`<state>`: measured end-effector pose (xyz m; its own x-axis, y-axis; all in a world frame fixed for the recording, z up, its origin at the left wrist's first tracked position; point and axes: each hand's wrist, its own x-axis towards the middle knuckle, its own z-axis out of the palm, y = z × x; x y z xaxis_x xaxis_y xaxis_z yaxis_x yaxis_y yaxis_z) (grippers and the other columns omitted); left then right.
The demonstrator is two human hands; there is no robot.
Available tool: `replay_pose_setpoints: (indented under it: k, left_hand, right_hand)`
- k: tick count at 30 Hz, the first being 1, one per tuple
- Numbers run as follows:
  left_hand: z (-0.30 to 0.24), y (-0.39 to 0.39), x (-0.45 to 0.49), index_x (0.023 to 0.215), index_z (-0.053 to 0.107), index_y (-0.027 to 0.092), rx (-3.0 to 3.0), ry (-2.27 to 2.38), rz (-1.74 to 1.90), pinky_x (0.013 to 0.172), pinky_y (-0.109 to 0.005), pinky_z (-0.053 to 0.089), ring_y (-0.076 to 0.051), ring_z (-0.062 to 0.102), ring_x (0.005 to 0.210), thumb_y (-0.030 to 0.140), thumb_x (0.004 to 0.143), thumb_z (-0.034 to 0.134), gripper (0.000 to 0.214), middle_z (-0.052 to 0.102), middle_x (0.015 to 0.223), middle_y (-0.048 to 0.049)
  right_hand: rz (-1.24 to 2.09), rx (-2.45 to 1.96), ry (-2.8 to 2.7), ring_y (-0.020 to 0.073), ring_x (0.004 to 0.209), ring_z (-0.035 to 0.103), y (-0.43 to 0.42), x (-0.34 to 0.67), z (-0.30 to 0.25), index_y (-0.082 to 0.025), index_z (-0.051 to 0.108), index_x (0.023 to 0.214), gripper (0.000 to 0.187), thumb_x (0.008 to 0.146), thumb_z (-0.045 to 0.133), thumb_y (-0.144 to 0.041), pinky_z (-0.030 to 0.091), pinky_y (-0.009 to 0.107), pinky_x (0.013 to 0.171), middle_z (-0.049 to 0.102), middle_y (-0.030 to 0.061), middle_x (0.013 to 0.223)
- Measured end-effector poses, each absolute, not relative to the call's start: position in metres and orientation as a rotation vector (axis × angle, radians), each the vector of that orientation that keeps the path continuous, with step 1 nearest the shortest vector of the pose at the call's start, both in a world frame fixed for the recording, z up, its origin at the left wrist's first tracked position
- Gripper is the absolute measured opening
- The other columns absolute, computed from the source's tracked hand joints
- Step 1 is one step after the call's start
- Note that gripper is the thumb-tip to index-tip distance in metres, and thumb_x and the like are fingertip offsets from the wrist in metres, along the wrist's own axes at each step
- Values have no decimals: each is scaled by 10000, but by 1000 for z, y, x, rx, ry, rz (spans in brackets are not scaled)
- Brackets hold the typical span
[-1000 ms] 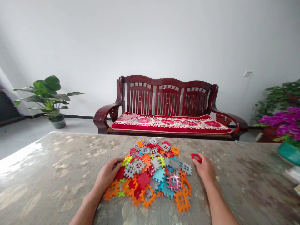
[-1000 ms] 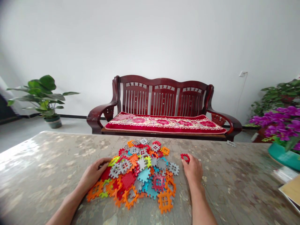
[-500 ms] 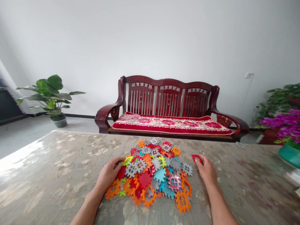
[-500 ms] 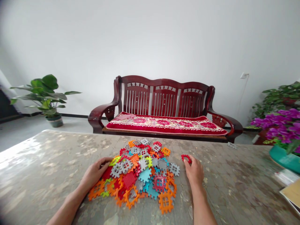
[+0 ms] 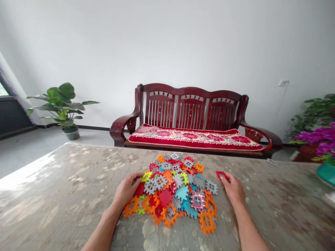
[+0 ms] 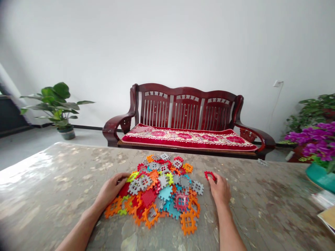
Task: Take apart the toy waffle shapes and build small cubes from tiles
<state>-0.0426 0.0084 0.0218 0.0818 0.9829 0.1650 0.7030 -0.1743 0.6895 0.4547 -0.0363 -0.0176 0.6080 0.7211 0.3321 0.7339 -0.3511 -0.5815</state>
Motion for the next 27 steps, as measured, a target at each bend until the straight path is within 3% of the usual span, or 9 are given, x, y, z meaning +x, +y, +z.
replay_pose_setpoints:
  k: [9, 16, 21, 27]
  left_hand:
    - [21, 10, -44, 1041, 704, 266, 1973, 1665, 832, 866, -263, 481, -197, 676, 993, 374, 853, 452, 333, 747, 1074, 10]
    - [22, 11, -43, 1045, 707, 268, 1967, 1637, 839, 855, -254, 479, -190, 677, 980, 363, 856, 440, 341, 749, 1071, 16]
    - [23, 10, -44, 1040, 709, 262, 1962, 1627, 853, 862, -259, 477, -196, 672, 986, 362, 851, 438, 344, 750, 1065, 10]
    - [22, 10, -45, 1020, 712, 261, 1940, 1611, 863, 864, -261, 482, -203, 676, 972, 385, 845, 451, 337, 752, 1048, 6]
  right_hand:
    - [136, -1810, -922, 265, 854, 648, -44, 447, -4, -149, 702, 1047, 615, 657, 570, -606, 486, 384, 788, 720, 144, 1052]
    - [173, -1523, -772, 241, 795, 650, -70, 410, 14, -138, 696, 907, 518, 673, 634, -596, 503, 340, 739, 738, 111, 880]
    - [316, -1501, -1194, 182, 628, 586, -88, 364, 37, -183, 663, 701, 361, 728, 641, -542, 469, 278, 609, 655, 30, 646]
    - [384, -1574, -1832, 146, 635, 553, -95, 336, 55, -215, 669, 778, 191, 767, 660, -406, 418, 256, 592, 611, 3, 745]
